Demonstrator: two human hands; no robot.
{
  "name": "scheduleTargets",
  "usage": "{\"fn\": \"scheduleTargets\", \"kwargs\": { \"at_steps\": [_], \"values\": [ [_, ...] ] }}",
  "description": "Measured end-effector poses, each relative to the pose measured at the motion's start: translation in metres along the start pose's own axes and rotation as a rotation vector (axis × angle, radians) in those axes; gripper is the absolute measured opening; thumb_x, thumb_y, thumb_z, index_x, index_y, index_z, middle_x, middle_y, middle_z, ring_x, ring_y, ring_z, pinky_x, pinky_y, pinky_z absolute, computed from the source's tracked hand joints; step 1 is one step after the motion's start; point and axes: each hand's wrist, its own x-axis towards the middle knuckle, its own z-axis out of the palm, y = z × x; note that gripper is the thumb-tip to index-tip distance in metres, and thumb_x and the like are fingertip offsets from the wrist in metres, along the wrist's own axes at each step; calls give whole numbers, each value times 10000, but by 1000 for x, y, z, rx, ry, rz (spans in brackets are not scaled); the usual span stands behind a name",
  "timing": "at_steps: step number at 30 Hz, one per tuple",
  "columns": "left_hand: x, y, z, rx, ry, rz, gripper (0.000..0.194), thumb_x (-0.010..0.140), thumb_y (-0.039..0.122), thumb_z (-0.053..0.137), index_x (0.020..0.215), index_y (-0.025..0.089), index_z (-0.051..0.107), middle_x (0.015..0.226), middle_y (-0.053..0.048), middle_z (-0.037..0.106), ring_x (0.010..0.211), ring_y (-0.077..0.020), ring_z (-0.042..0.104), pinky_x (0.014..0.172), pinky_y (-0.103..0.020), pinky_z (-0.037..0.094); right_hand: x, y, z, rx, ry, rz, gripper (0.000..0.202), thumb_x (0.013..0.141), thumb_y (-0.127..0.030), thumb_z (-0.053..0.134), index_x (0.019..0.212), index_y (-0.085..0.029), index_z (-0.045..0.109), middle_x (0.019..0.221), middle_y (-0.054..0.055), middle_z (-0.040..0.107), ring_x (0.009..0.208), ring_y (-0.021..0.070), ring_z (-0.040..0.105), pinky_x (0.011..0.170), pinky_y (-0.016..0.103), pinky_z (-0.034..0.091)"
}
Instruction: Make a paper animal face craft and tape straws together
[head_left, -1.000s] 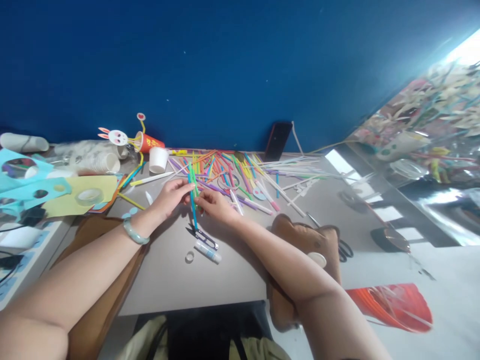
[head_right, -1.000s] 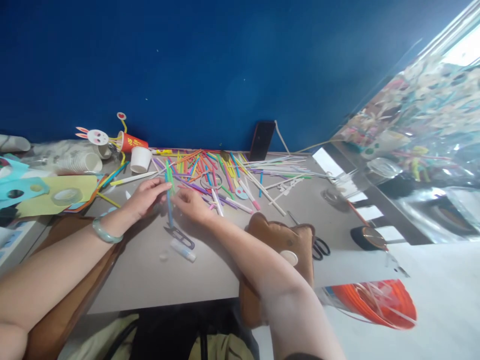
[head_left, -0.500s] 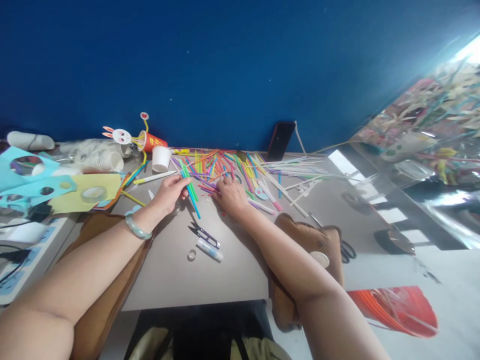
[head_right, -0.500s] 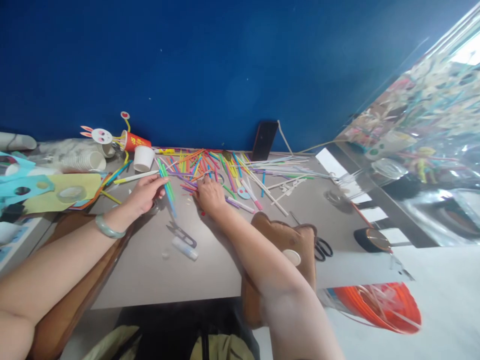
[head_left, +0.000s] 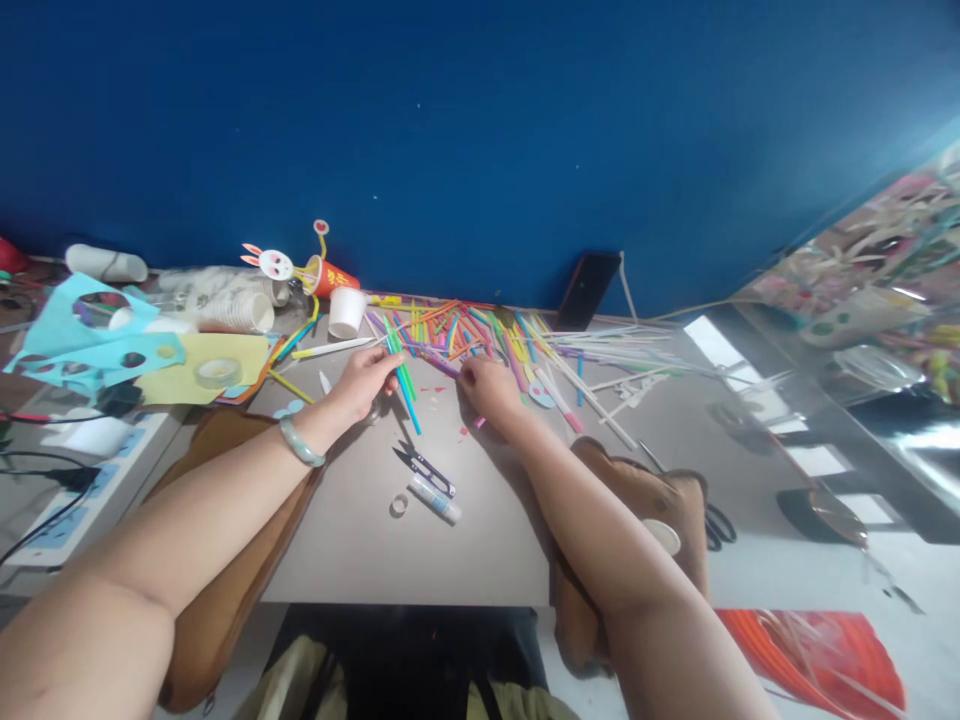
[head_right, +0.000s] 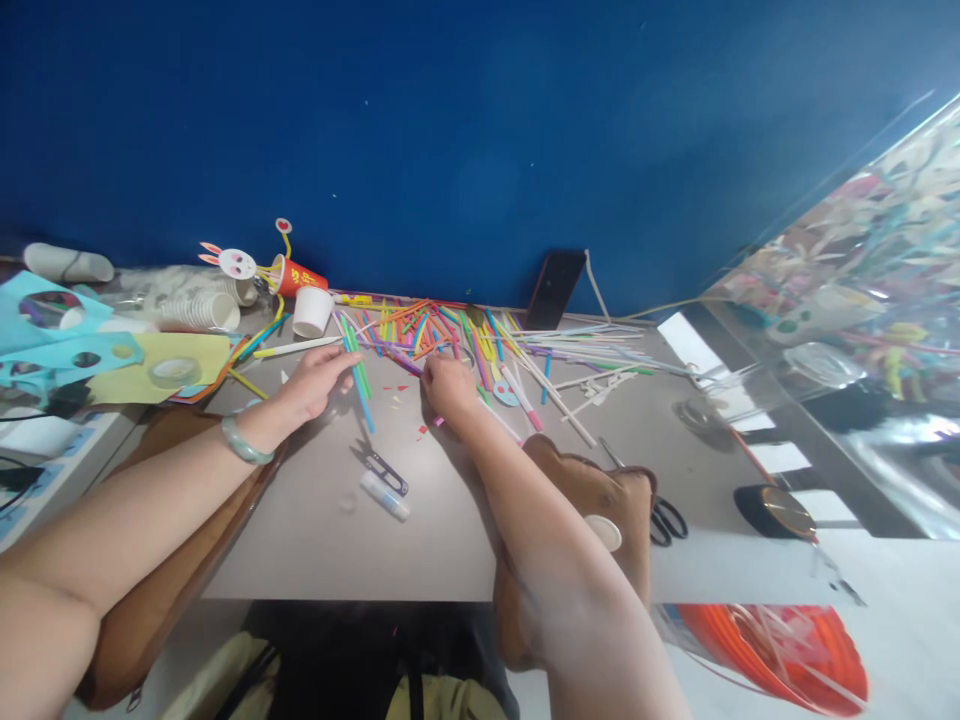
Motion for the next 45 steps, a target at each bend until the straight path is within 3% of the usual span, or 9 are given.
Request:
{"fn": "scheduleTargets", "kwargs": {
  "at_steps": [13, 18, 22, 25, 28, 40, 45],
  "values": [
    [-2, -1, 0, 5, -79, 29, 260, 691, 363, 750, 686, 150, 601, 523, 29, 541, 442, -73, 485, 433, -195, 351, -5, -5, -1, 266, 173, -101, 205, 906, -221, 513, 939, -172, 709, 961, 95, 719, 830, 218, 620, 708, 298, 397],
    [-6, 3, 3, 31, -111, 32, 277, 695, 385, 762, 702, 148, 618, 523, 34, 538, 459, -77, 495, 453, -197, 371, -10, -11, -1, 545, 264, -113, 230, 885, -326, 579, 952, -164, 729, 865, 75, 709, 767, 188, 599, 691, 279, 409],
    [-10, 5, 6, 32, -170, 38, 304, 697, 406, 770, 696, 147, 610, 533, 32, 544, 470, -76, 496, 465, -196, 384, -18, -23, -5, 898, 52, -131, 376, 898, -450, 544, 772, -141, 717, 622, 12, 609, 563, 115, 492, 559, 246, 356],
    [-11, 5, 6, 35, -200, 23, 296, 720, 403, 753, 700, 146, 608, 544, 23, 560, 475, -75, 503, 467, -192, 383, -23, -29, -5, 1093, -145, -155, 320, 827, -436, 631, 810, -125, 702, 565, -28, 547, 481, 74, 412, 499, 226, 318],
    [-13, 8, 7, 44, -206, 11, 278, 731, 377, 740, 673, 145, 600, 519, 22, 549, 462, -75, 498, 468, -192, 386, -23, -29, -4, 1210, -243, -151, 276, 776, -397, 677, 837, -128, 676, 511, -67, 475, 433, 54, 350, 455, 215, 272],
    [-18, 18, 7, 97, -246, -14, 271, 749, 353, 711, 624, 150, 582, 486, 15, 533, 446, -80, 477, 468, -202, 372, -25, -26, -13, 1227, -289, -235, 235, 813, -385, 615, 809, -150, 633, 593, -55, 509, 462, 53, 355, 446, 210, 254],
    [-15, 14, 6, 71, -222, 31, 290, 747, 382, 716, 650, 144, 583, 499, 23, 523, 458, -74, 473, 476, -197, 375, -24, -26, -9, 1192, -208, -154, 216, 801, -348, 609, 802, -135, 645, 608, -37, 547, 463, 54, 380, 447, 211, 273]
  ]
}}
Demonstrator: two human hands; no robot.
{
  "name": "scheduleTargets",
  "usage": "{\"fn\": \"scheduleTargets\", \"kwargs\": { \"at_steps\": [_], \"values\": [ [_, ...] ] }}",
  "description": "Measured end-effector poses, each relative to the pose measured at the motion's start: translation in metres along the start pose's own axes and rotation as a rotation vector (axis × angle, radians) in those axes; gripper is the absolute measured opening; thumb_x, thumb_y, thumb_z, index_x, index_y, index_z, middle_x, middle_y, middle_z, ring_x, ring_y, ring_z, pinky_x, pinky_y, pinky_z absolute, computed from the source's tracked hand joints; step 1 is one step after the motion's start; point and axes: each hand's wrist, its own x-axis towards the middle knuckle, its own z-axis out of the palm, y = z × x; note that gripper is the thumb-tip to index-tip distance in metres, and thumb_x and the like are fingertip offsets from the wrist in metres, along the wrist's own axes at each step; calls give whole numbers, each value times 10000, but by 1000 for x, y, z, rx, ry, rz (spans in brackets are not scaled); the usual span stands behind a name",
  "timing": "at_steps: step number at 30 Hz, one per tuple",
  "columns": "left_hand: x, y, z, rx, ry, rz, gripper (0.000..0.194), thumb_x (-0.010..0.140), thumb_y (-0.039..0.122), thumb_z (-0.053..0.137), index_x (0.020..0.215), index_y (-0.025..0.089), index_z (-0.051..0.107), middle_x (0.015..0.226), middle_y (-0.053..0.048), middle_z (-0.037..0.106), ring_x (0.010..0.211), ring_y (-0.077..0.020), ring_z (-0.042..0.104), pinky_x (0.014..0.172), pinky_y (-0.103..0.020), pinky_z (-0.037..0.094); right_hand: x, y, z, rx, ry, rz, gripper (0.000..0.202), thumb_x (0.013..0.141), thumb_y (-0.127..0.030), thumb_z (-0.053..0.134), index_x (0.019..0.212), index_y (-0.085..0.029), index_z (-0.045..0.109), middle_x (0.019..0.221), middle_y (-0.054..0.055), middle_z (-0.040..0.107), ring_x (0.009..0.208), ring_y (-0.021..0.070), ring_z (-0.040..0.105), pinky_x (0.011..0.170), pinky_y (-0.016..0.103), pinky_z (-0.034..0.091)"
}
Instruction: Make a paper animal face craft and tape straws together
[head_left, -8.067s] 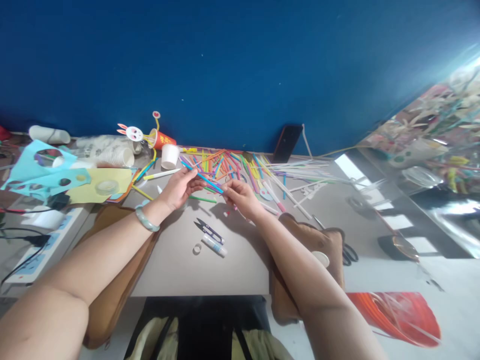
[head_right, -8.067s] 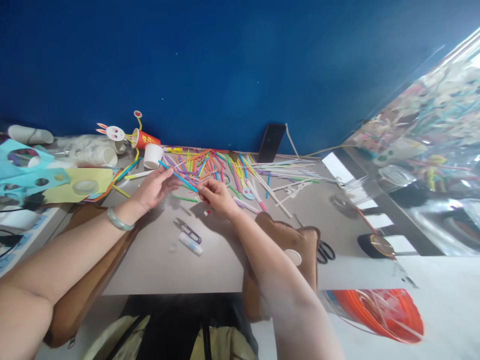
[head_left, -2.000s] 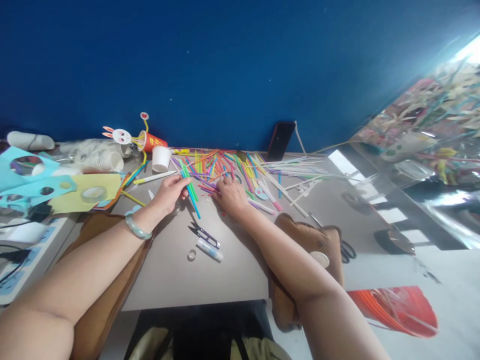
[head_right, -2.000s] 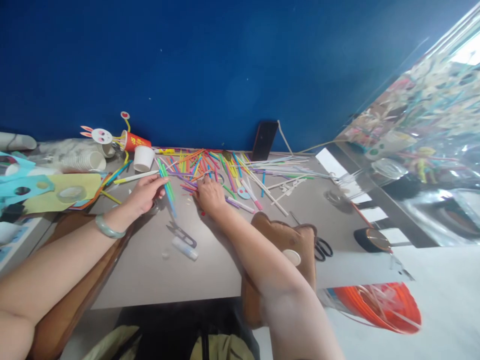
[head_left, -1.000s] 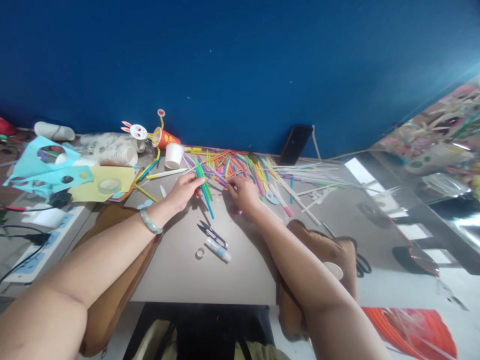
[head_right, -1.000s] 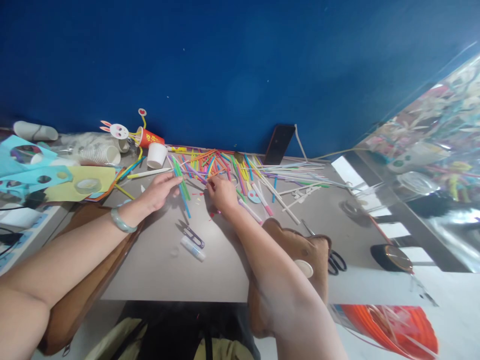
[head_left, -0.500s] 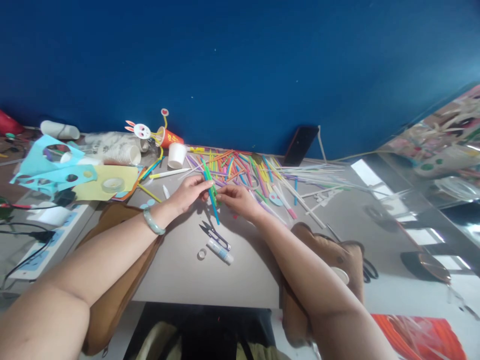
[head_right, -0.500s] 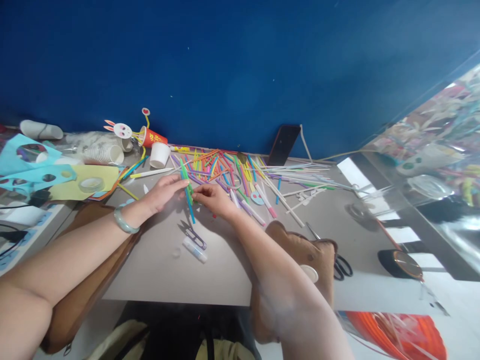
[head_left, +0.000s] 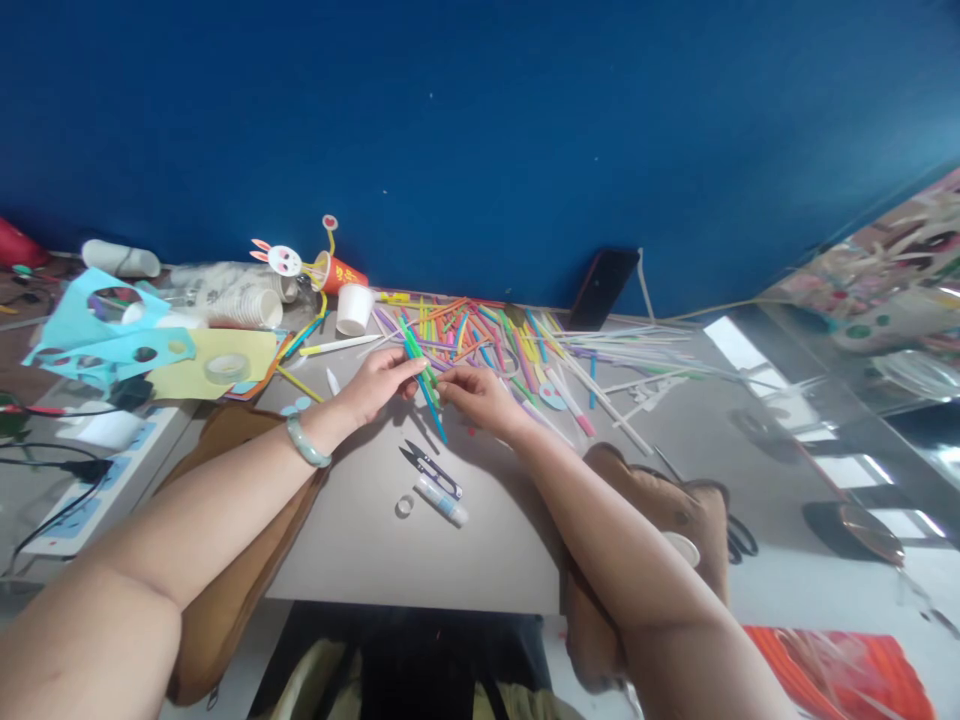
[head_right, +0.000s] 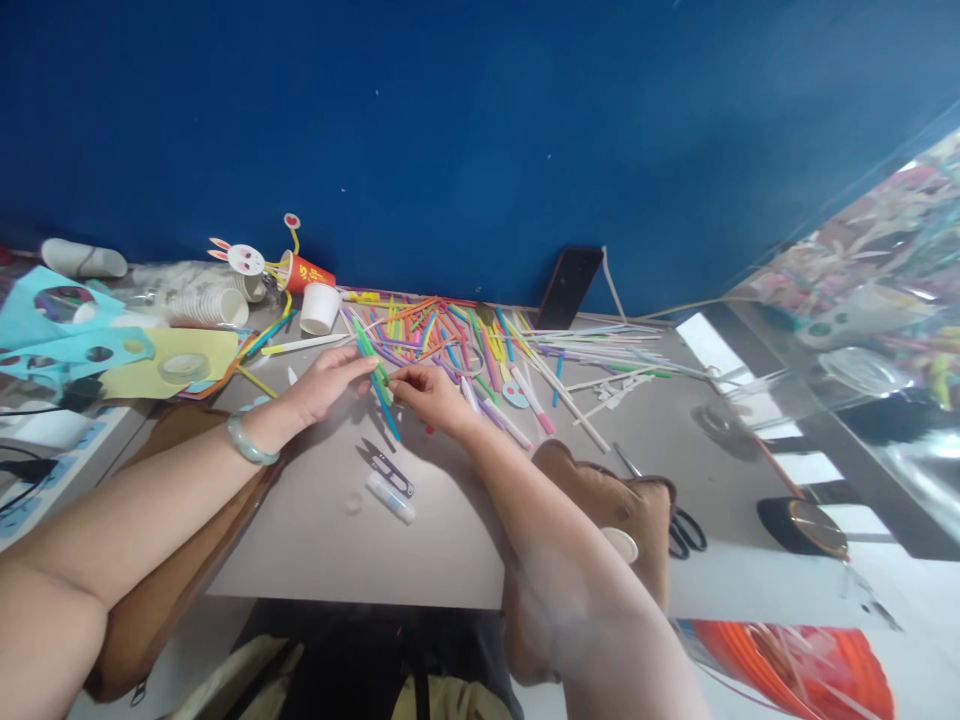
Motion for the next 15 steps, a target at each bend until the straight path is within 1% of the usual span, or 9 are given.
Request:
{"fn": "scheduleTargets", "kwargs": {
  "at_steps": [3, 6, 8, 12, 15],
  "values": [
    [2, -2, -1, -28, 56, 18, 287, 731, 392, 732, 687, 151, 583, 505, 32, 525, 460, -76, 477, 466, -193, 367, 0, 1, -1, 22, 37, 19, 243, 767, -330, 645, 900, -127, 659, 589, -47, 542, 462, 60, 400, 454, 212, 294],
    [2, -3, -2, -43, 88, 12, 293, 716, 394, 747, 685, 157, 577, 498, 35, 525, 452, -77, 471, 452, -193, 353, 0, 2, 0, 17, 63, 38, 264, 765, -343, 653, 916, -127, 660, 563, -51, 528, 466, 71, 416, 461, 218, 307],
    [2, -3, -1, -46, 79, 16, 292, 711, 388, 751, 678, 155, 579, 507, 33, 528, 460, -77, 476, 459, -194, 363, 1, 2, 0, 9, 66, 30, 266, 775, -362, 650, 897, -126, 670, 585, -37, 544, 486, 76, 428, 472, 222, 316],
    [1, 0, -2, -28, 39, 26, 291, 721, 388, 742, 664, 148, 587, 511, 28, 525, 467, -75, 476, 481, -200, 381, 2, 2, 0, -5, 49, -41, 229, 781, -359, 638, 827, -139, 680, 661, -12, 585, 562, 85, 464, 518, 221, 346],
    [1, 0, -3, -7, -1, 3, 284, 737, 387, 727, 660, 147, 597, 509, 24, 531, 460, -74, 478, 481, -199, 379, 0, 1, 1, -44, 6, -76, 215, 798, -358, 619, 821, -152, 675, 645, -19, 565, 562, 89, 452, 523, 219, 346]
  ]
}}
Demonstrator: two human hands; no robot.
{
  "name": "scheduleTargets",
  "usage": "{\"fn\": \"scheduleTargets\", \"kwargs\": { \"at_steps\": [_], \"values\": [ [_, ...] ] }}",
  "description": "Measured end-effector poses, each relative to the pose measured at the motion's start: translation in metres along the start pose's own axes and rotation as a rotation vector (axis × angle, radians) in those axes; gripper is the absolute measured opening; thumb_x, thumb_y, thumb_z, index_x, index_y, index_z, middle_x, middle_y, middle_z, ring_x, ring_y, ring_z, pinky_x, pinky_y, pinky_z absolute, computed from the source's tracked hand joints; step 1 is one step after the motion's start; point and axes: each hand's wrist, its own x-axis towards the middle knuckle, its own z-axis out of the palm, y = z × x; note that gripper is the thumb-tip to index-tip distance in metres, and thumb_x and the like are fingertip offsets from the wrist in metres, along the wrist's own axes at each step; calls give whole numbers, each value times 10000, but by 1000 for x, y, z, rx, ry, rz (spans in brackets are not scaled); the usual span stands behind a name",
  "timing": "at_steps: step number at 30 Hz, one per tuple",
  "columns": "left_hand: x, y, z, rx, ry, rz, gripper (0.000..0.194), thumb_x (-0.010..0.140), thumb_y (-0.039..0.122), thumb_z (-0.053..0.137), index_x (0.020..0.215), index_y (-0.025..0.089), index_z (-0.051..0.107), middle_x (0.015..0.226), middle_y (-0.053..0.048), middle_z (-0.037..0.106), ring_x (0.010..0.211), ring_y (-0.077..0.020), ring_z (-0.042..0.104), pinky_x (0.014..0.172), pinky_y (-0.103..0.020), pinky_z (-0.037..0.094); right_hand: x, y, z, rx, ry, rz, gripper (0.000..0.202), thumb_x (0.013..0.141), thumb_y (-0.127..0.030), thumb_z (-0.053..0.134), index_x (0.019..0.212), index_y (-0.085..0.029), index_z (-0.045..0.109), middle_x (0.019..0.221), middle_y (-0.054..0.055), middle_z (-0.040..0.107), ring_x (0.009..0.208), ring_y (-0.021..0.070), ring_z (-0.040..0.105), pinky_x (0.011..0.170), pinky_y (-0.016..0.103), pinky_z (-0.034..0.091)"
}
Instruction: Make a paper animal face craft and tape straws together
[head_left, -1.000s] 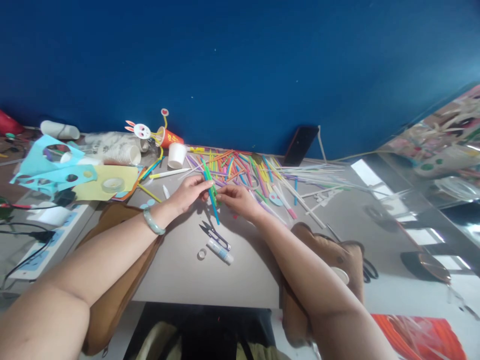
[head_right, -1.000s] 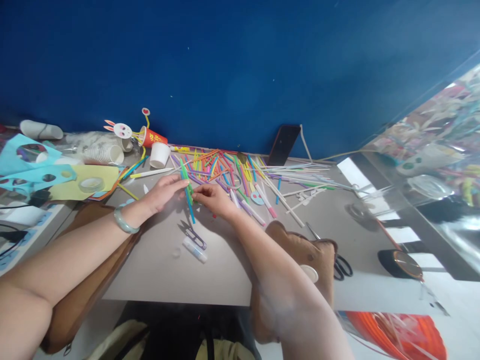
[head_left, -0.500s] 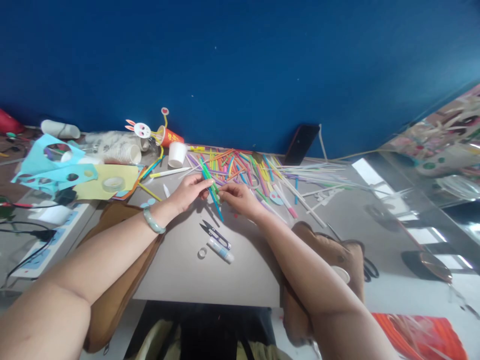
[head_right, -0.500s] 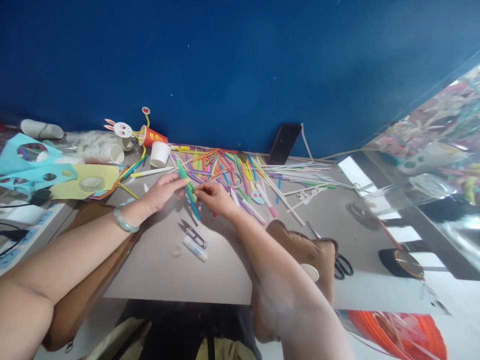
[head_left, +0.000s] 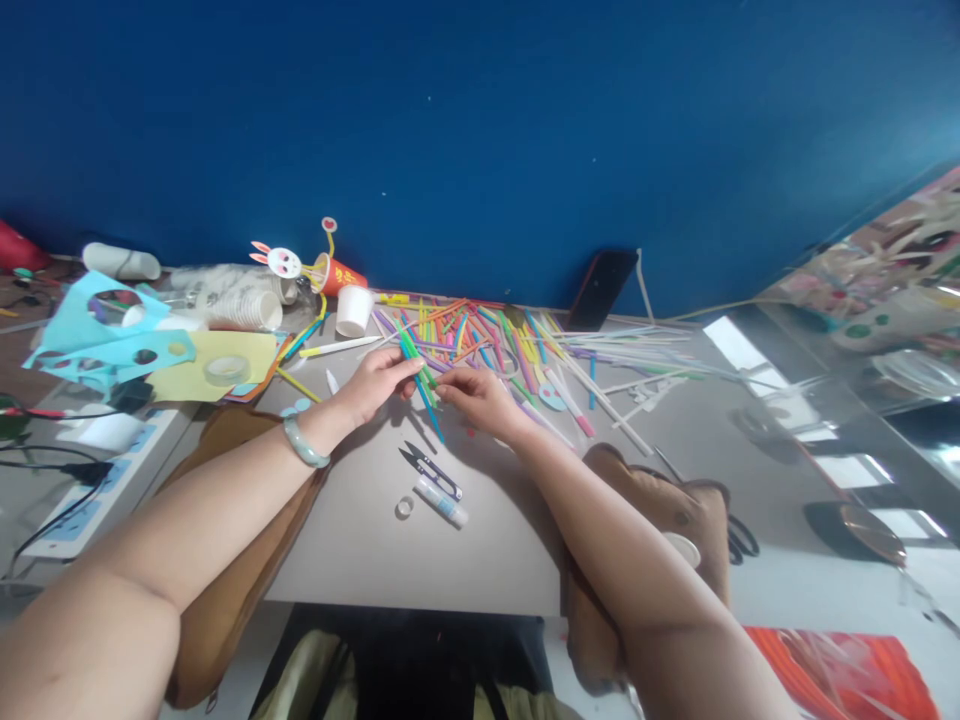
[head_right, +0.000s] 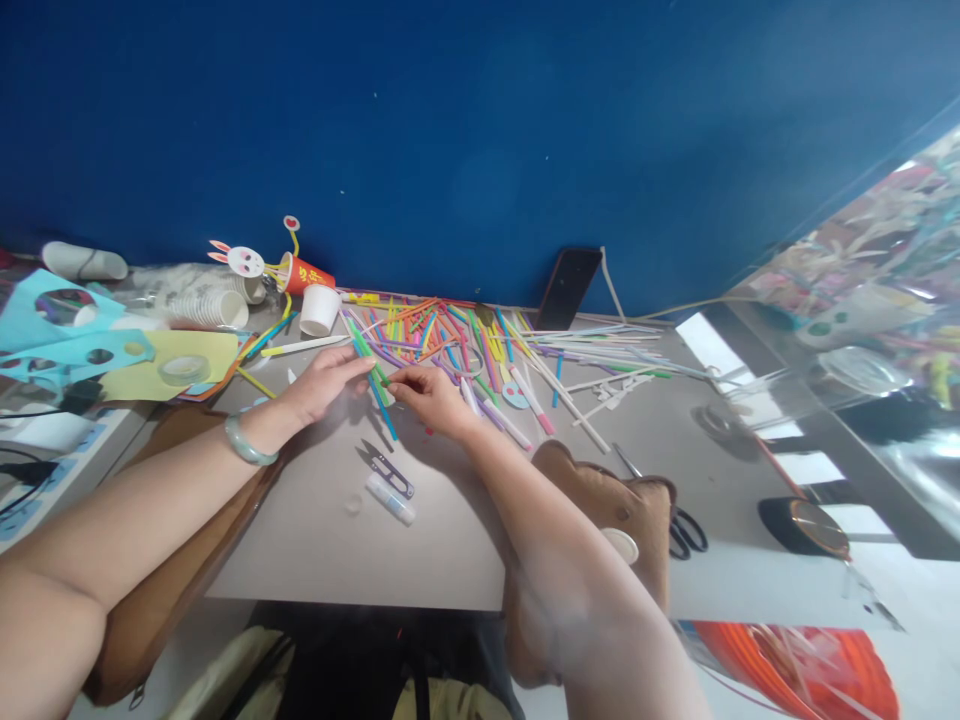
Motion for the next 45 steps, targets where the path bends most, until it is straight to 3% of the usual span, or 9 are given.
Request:
{"fn": "scheduleTargets", "kwargs": {
  "at_steps": [5, 10, 16, 22, 32, 39, 42, 45],
  "values": [
    [0, -4, -1, 14, 14, -27, 298, 736, 385, 730, 624, 151, 584, 484, 22, 533, 444, -75, 481, 467, -197, 372, -3, -2, 2, -134, 12, -54, 210, 842, -347, 559, 794, -162, 647, 606, -30, 521, 539, 93, 428, 529, 224, 337],
    [4, -10, -1, -2, 113, -35, 320, 707, 407, 753, 633, 151, 577, 487, 20, 548, 426, -77, 482, 436, -200, 352, 1, 2, 2, -280, 168, -52, 167, 820, -294, 562, 771, -154, 639, 632, -20, 564, 563, 98, 453, 566, 224, 362],
    [8, -11, -5, -47, 266, -31, 340, 691, 409, 776, 639, 163, 547, 469, 45, 523, 421, -70, 485, 430, -184, 352, 3, 12, 1, -438, 240, 7, 164, 806, -243, 567, 827, -145, 697, 635, -7, 623, 557, 110, 506, 600, 233, 389],
    [9, -13, -5, -76, 257, -12, 373, 683, 412, 789, 612, 169, 516, 463, 55, 499, 401, -60, 466, 406, -175, 334, 1, 13, 5, -564, 245, 54, 212, 832, -294, 619, 955, -165, 732, 676, 13, 673, 594, 127, 563, 632, 238, 400],
    [9, -7, 2, -78, 241, -215, 199, 723, 250, 765, 684, 118, 621, 500, 15, 564, 416, -76, 527, 402, -169, 375, 2, 21, 7, -658, 216, 10, 216, 861, -331, 603, 910, -160, 726, 696, 33, 690, 623, 140, 577, 625, 243, 386],
    [6, 0, 5, -15, 188, -310, 131, 837, 152, 617, 717, 130, 569, 447, 10, 566, 370, -96, 526, 397, -180, 414, 8, 3, -14, -637, 356, -13, 226, 843, -301, 555, 871, -170, 737, 764, 42, 726, 625, 150, 594, 629, 256, 425],
    [7, 0, 4, -5, 169, -311, 163, 854, 144, 599, 708, 143, 526, 436, 10, 566, 368, -102, 536, 398, -179, 426, 18, -7, -32, -768, 443, 0, 225, 813, -265, 561, 885, -176, 755, 790, 48, 737, 674, 172, 619, 661, 271, 440],
    [8, 0, 4, 9, 174, -296, 154, 862, 143, 594, 722, 140, 529, 445, 13, 570, 386, -97, 553, 409, -167, 433, 35, -11, -50, -949, 414, 92, 238, 801, -230, 568, 915, -184, 772, 840, 61, 751, 766, 202, 653, 716, 285, 454]
  ]
}}
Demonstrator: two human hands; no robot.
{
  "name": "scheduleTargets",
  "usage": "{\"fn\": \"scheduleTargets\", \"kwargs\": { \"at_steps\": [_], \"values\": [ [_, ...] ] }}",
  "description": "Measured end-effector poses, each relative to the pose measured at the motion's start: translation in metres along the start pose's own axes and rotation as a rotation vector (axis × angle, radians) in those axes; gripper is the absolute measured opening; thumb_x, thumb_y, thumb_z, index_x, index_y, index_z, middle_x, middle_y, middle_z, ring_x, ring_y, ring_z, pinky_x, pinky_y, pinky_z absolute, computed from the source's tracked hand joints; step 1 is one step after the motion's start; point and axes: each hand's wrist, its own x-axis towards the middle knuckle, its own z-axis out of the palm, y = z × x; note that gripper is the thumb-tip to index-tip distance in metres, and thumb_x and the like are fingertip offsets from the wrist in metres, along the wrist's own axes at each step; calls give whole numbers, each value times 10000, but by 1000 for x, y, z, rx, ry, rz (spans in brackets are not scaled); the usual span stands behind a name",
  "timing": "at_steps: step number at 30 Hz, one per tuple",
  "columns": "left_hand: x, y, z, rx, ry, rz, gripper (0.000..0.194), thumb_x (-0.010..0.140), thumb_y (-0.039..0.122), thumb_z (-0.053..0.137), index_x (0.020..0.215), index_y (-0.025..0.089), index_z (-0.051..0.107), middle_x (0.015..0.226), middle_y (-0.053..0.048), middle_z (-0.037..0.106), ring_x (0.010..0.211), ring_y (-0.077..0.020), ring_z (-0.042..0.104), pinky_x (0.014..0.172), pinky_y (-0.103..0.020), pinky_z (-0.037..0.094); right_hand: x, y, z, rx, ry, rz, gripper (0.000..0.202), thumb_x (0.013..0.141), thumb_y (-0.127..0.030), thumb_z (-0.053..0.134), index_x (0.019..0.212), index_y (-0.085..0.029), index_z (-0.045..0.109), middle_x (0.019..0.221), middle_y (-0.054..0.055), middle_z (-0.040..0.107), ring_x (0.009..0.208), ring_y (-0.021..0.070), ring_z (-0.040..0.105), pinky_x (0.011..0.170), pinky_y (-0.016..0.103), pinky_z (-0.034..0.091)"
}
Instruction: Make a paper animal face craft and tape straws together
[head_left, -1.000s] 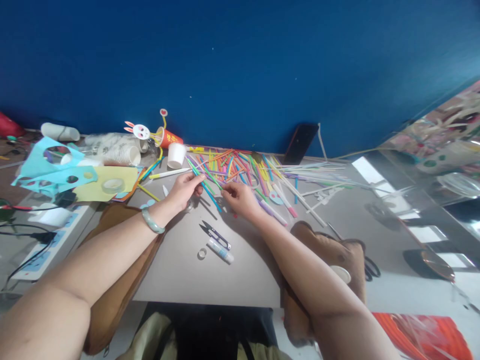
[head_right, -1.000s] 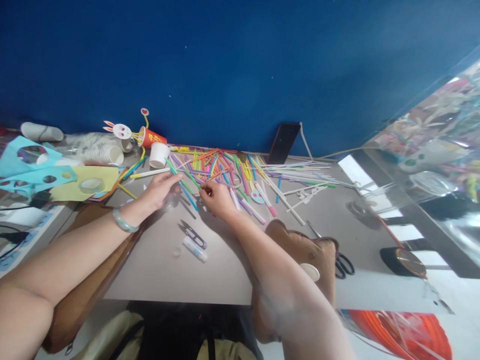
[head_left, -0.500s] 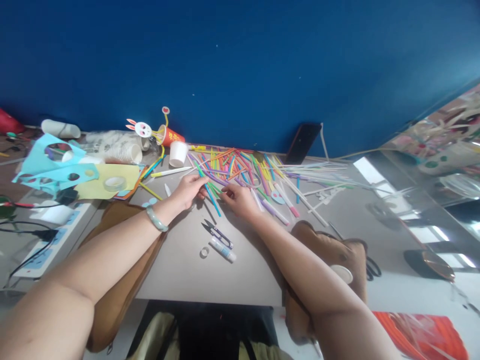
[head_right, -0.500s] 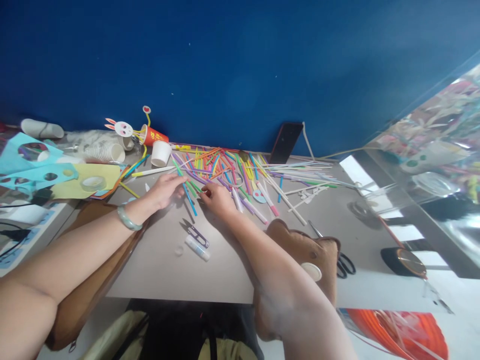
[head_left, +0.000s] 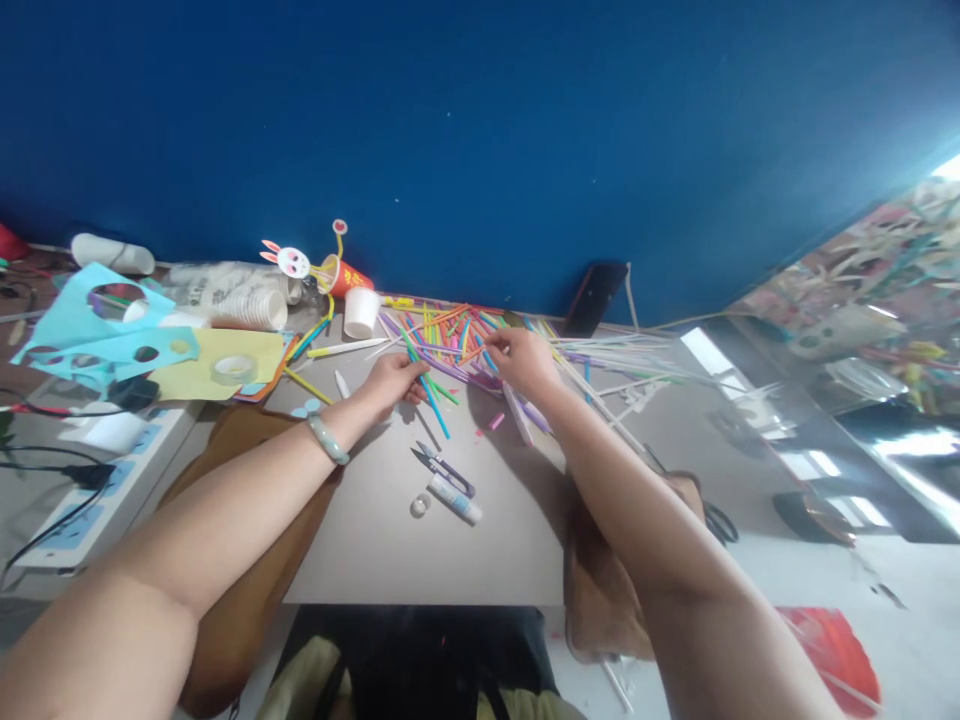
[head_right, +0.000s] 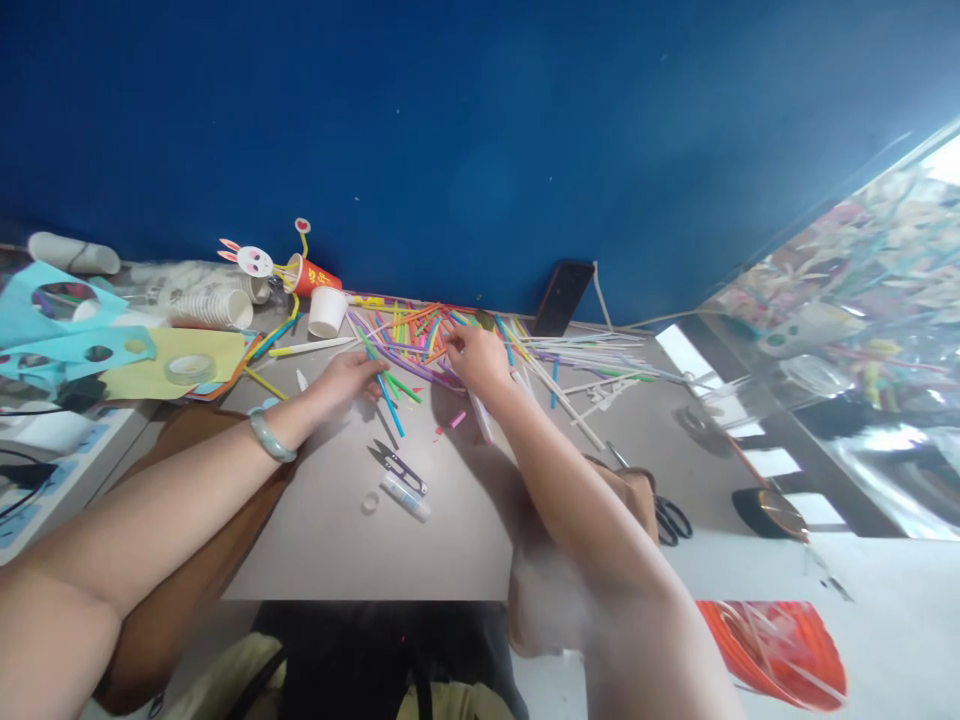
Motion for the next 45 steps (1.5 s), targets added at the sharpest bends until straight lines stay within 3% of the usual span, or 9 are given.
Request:
{"fn": "scheduleTargets", "kwargs": {
  "at_steps": [5, 10, 15, 23, 27, 31, 34, 40, 45],
  "values": [
    [0, 1, 0, 26, 30, 17, 144, 862, 144, 587, 726, 136, 542, 440, 22, 560, 370, -93, 543, 394, -161, 422, 35, 6, 13, -187, -205, 113, 242, 835, -250, 586, 977, -202, 777, 999, 90, 753, 916, 226, 673, 753, 278, 463],
    [2, -4, -1, 50, 33, 27, 173, 839, 188, 641, 705, 143, 542, 451, 19, 567, 357, -102, 538, 396, -185, 451, 53, -3, 36, -185, -243, 151, 281, 870, -380, 595, 915, -162, 767, 942, 137, 750, 893, 239, 687, 743, 280, 477],
    [6, -8, -3, 60, 28, 51, 220, 804, 262, 715, 710, 142, 557, 473, 16, 577, 383, -99, 558, 394, -168, 441, 61, -13, 50, -133, -261, 170, 272, 812, -366, 671, 892, -119, 752, 829, 143, 738, 852, 232, 685, 730, 263, 471],
    [6, -3, -3, 46, 38, 37, 225, 884, 207, 603, 679, 144, 533, 432, 9, 559, 365, -97, 541, 386, -161, 413, 68, -6, 36, 145, -274, 171, 244, 831, -270, 601, 664, -121, 697, 566, 22, 591, 547, 109, 511, 527, 226, 337],
    [8, -3, -3, 35, 42, 39, 213, 895, 178, 573, 689, 143, 533, 418, 21, 535, 364, -99, 539, 385, -163, 410, 62, -2, 21, 361, -321, 180, 249, 861, -310, 575, 757, -124, 705, 598, 4, 595, 466, 68, 408, 475, 219, 317],
    [8, -4, -4, 25, 52, 49, 207, 902, 176, 568, 701, 147, 526, 430, 36, 523, 388, -99, 561, 396, -160, 424, 47, -1, 13, 846, -369, 241, 173, 802, -278, 662, 772, -113, 707, 624, 21, 619, 443, 48, 370, 427, 210, 272],
    [6, -2, -4, 23, 48, 38, 204, 895, 195, 592, 711, 152, 515, 438, 45, 524, 355, -89, 530, 390, -165, 425, 31, -2, 11, 1044, -359, 293, 157, 750, -268, 722, 779, -115, 708, 602, 10, 622, 407, 33, 321, 393, 208, 227],
    [1, 0, -2, 29, -15, 29, 238, 930, 226, 548, 707, 162, 494, 425, 38, 533, 343, -85, 511, 411, -172, 436, 1, -9, 3, 1109, -354, 267, 263, 680, -361, 784, 746, -126, 688, 568, -7, 610, 375, 23, 314, 361, 203, 185],
    [1, -1, -2, 54, -31, 78, 281, 889, 298, 618, 672, 166, 496, 402, 35, 521, 347, -81, 487, 402, -161, 401, -14, -12, -13, 1092, -154, 239, 369, 660, -478, 789, 671, -162, 598, 530, -38, 526, 393, 33, 318, 377, 206, 209]
  ]
}}
